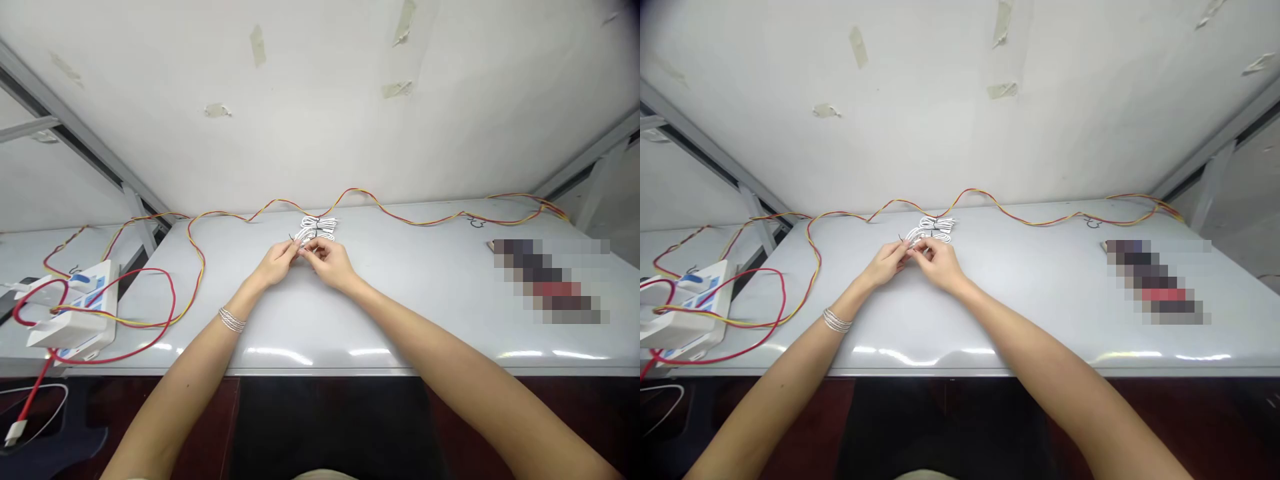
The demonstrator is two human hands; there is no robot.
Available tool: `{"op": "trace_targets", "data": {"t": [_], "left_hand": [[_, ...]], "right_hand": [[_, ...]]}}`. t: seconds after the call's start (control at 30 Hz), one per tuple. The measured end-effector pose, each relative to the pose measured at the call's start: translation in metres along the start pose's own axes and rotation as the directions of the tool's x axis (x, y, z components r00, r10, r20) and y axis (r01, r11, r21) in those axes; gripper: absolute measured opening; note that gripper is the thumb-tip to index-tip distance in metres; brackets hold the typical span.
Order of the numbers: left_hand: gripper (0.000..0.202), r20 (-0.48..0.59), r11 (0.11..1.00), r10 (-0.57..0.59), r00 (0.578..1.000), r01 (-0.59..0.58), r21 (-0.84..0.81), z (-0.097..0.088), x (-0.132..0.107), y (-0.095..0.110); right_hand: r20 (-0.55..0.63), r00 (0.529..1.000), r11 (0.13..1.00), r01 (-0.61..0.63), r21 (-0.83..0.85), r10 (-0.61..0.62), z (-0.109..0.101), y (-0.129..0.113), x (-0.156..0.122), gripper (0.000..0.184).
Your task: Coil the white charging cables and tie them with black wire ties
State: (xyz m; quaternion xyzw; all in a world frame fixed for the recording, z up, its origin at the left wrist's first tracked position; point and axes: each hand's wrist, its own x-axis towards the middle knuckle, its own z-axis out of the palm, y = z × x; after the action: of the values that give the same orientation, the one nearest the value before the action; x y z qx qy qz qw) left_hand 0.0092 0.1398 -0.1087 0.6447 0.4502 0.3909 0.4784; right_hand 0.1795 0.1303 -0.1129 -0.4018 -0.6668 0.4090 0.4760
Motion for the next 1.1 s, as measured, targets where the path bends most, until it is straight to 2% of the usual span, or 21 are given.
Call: {"op": "trace_targets", "data": {"t": [0.4,0.63,0.9,1.1], "left_hand": [[0.052,-0.057,0.998,-0.026,0.998,0.022,-0.060,0.005,-0.002,0.001],[0.053,-0.081,0.989,-0.082,0.993,0.071,-0.129,0.006,-0.003,0.008],[0.057,-0.064,0.984,-0.021,0.998,0.009,-0.180,0.004,-0.001,0.010],[0.053,-0.067,0.970,-0.002,0.998,-0.015,-0.242,0.004,0.000,0.007]], "right_hand": [[-0.005,1.000,0.999,0.025,-0.028,-0.025,0.000,0.003,0.001,0.023],[-0.029,0.988,0.988,0.150,-0.030,-0.151,0.000,0.004,0.002,0.021],[-0.076,0.951,0.950,0.292,-0.113,-0.301,-0.002,0.001,0.004,0.016],[-0.065,0.956,0.950,0.275,-0.150,-0.287,-0.003,-0.005,0.004,0.017]]}}
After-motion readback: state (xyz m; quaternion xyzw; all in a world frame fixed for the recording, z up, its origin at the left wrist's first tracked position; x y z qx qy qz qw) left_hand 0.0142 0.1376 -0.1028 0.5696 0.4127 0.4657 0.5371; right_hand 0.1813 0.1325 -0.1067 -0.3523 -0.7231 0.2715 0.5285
